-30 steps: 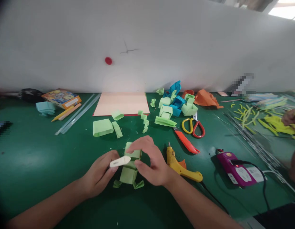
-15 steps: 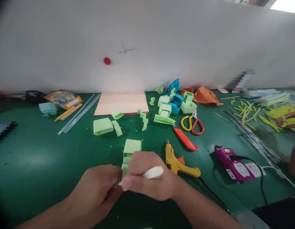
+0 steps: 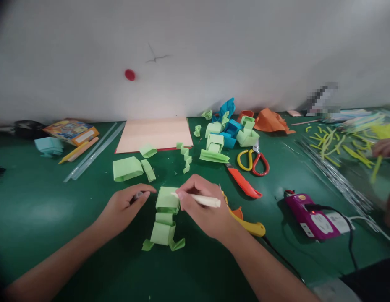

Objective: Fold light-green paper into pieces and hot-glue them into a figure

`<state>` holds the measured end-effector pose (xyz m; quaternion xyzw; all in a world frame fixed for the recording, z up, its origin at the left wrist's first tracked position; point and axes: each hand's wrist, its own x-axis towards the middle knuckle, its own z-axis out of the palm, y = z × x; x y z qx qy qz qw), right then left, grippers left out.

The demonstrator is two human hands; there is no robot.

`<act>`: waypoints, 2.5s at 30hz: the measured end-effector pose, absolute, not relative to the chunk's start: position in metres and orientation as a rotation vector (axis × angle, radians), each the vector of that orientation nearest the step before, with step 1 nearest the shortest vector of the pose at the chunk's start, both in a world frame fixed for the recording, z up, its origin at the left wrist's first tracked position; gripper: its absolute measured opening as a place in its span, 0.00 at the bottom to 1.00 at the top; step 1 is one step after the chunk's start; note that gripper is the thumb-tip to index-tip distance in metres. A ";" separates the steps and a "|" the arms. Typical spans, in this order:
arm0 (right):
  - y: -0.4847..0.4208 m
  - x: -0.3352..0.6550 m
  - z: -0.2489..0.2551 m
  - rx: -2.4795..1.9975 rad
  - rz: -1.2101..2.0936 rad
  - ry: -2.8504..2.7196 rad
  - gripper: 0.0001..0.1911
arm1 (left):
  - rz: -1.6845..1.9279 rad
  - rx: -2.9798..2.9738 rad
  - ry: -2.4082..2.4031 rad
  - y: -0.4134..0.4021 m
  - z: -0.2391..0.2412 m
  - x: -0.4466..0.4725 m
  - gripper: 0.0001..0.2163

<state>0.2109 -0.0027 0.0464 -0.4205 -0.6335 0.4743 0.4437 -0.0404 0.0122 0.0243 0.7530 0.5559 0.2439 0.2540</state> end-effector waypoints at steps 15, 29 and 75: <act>0.001 0.195 0.031 -1.189 1.108 -1.704 0.07 | 0.794 2.511 0.989 0.002 0.001 -0.048 0.18; 0.000 0.197 0.040 -1.293 0.971 -1.857 0.06 | 0.792 2.545 1.027 -0.001 -0.001 -0.048 0.20; -0.002 0.197 0.047 -1.195 0.930 -1.927 0.06 | 0.791 2.518 0.961 -0.001 -0.002 -0.048 0.20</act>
